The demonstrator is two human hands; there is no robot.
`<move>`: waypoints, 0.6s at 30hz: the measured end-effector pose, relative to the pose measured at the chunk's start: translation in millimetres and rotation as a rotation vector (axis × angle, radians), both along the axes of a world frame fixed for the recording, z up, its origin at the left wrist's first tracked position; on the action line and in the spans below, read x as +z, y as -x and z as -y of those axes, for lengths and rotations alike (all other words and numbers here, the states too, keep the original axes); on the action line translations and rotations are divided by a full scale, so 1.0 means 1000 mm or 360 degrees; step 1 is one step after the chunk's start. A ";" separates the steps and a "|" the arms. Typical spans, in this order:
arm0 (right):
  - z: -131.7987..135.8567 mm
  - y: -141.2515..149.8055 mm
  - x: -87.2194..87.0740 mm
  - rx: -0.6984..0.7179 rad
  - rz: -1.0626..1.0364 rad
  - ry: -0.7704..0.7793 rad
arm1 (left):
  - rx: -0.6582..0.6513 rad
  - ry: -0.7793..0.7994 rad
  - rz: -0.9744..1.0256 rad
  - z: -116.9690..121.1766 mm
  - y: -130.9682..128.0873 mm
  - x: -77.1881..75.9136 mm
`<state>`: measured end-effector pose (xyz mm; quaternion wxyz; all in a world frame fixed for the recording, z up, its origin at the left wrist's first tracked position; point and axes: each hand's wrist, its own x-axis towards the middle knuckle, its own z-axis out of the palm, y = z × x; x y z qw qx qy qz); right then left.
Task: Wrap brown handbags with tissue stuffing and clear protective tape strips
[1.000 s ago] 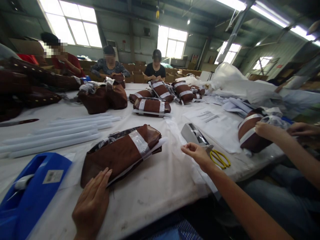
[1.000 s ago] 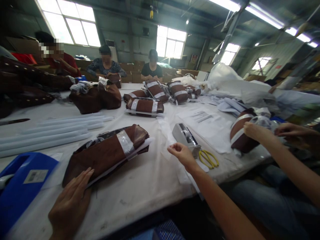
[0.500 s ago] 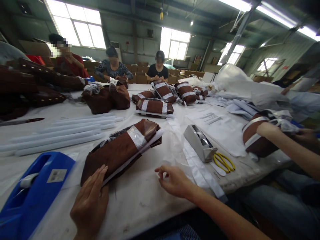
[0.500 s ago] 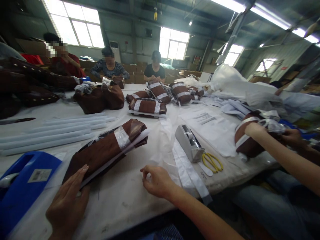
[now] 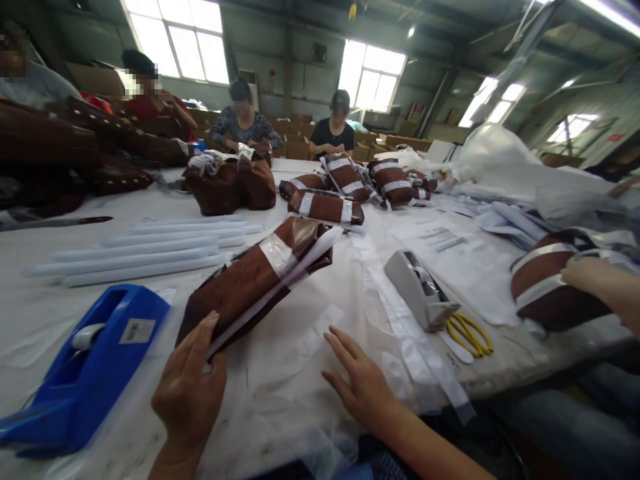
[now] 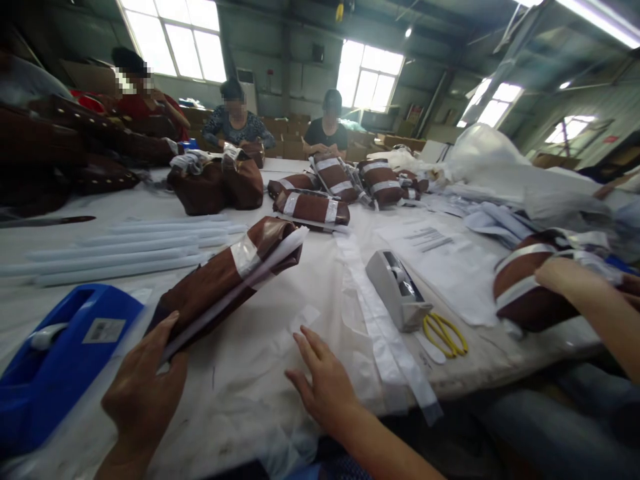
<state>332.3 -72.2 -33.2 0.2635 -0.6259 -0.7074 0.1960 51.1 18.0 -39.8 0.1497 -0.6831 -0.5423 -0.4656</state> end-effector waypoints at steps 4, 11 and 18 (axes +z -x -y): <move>-0.034 0.016 -0.018 0.0386 0.0351 0.0179 | -0.0020 -0.0019 0.0049 -0.006 0.003 0.005; -0.184 0.031 -0.007 0.0777 0.0418 -0.0035 | 0.0088 -0.0036 0.0204 -0.020 0.016 0.022; -0.142 0.048 0.000 0.0646 0.0222 -0.0250 | -0.0032 -0.0242 0.0140 -0.024 0.010 0.043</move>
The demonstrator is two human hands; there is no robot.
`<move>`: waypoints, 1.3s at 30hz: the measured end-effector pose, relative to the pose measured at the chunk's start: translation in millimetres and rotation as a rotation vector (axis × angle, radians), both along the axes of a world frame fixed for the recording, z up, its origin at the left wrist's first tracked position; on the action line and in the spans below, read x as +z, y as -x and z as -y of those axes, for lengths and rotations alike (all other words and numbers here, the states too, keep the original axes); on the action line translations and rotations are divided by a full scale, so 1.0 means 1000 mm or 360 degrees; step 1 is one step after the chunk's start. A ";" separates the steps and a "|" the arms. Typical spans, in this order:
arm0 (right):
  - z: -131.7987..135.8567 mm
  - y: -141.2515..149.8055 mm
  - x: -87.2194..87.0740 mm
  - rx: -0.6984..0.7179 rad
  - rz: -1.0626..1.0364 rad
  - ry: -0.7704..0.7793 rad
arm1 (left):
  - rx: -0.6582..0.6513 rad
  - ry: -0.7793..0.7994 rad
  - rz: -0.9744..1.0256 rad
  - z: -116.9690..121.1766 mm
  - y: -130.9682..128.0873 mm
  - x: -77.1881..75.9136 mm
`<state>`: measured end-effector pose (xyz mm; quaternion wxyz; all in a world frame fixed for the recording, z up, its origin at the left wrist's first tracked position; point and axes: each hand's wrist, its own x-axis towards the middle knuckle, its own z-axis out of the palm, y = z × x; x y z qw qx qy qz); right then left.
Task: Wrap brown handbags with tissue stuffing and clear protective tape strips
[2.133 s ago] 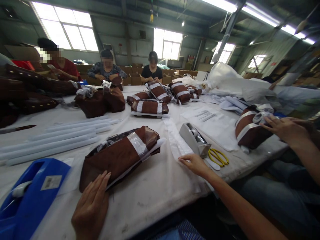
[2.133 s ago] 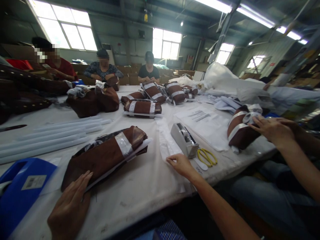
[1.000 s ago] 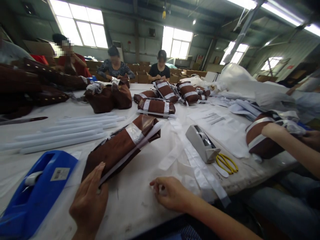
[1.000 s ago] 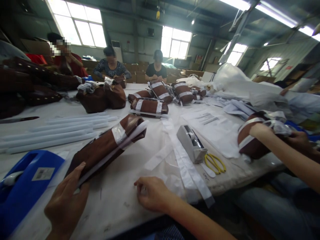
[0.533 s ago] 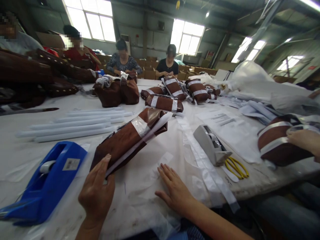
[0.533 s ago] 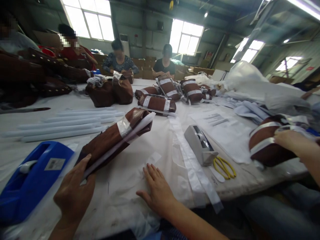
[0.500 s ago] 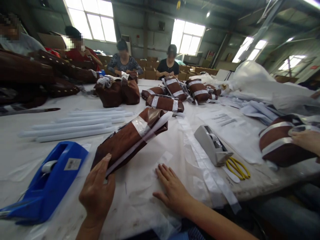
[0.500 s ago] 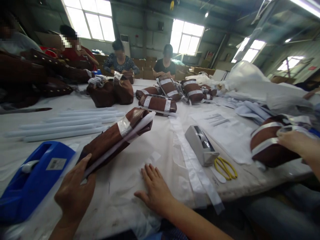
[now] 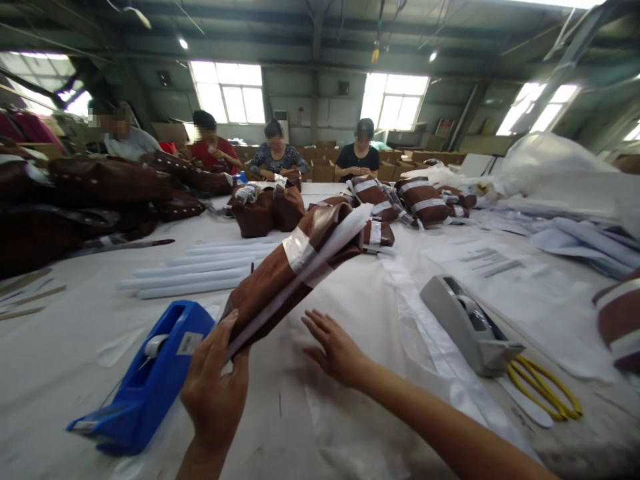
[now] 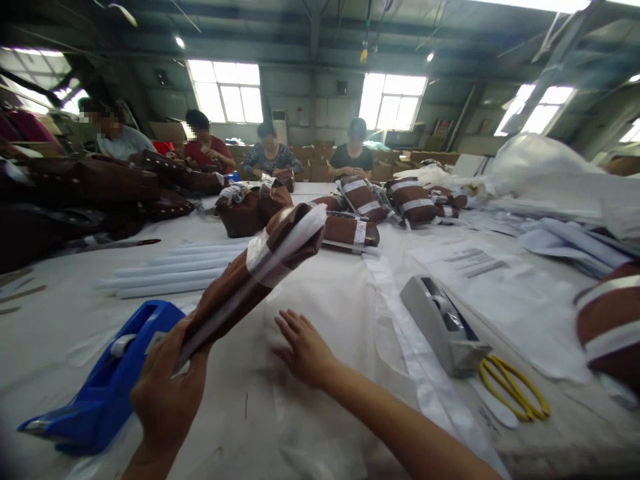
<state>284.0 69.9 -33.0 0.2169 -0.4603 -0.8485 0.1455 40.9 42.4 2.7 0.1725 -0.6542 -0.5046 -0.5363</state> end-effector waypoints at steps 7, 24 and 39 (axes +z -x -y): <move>0.042 0.006 -0.022 0.0132 0.0094 0.0043 | -0.0226 -0.0088 -0.0159 0.009 -0.026 -0.002; -0.011 -0.056 0.067 0.0044 0.0011 -0.0282 | -0.0542 0.0014 -0.0643 0.065 -0.065 -0.052; -0.137 -0.040 0.028 0.0125 0.0143 0.0979 | -0.0563 -0.0184 -0.0791 0.049 -0.053 -0.064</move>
